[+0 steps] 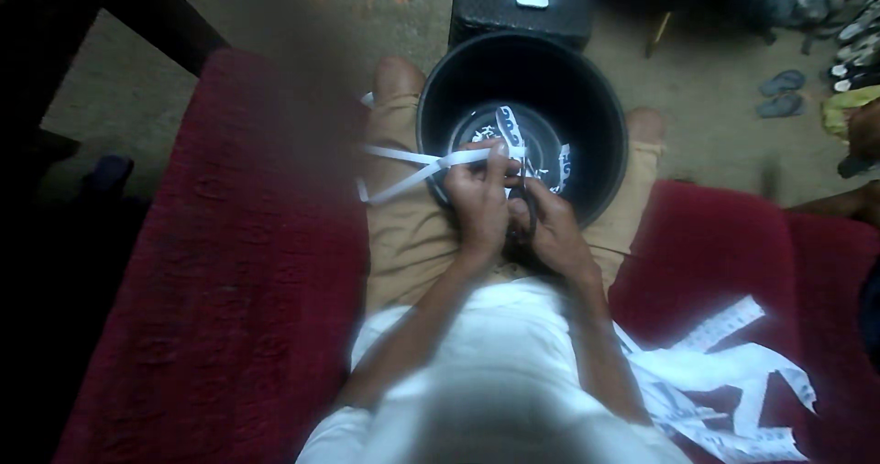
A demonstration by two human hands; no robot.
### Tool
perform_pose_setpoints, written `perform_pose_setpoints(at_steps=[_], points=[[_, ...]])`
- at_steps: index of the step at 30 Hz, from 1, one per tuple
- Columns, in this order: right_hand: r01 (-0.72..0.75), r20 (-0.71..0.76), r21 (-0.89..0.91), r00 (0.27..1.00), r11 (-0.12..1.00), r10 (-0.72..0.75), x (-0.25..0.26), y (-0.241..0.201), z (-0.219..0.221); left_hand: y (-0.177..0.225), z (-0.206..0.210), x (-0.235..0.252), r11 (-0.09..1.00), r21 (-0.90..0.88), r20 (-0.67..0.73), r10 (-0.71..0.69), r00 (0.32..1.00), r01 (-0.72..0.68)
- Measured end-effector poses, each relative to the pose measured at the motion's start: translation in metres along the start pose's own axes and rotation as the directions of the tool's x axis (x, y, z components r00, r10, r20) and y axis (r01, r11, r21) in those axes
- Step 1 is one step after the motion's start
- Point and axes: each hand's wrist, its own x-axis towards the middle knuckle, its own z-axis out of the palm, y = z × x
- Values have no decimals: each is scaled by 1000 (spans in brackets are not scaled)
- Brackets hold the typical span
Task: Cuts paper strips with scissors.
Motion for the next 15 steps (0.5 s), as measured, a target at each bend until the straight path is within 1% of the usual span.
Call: perform_pose_setpoints(at_steps=[10, 15], points=[[-14, -7, 11, 1000, 1000, 14, 0, 1, 1, -4, 0, 0, 1000, -5, -10, 8, 1000, -8], [-12, -9, 6, 1000, 1000, 12, 0, 1, 1, -2, 0, -1, 1000, 9, -4, -15, 1000, 15]])
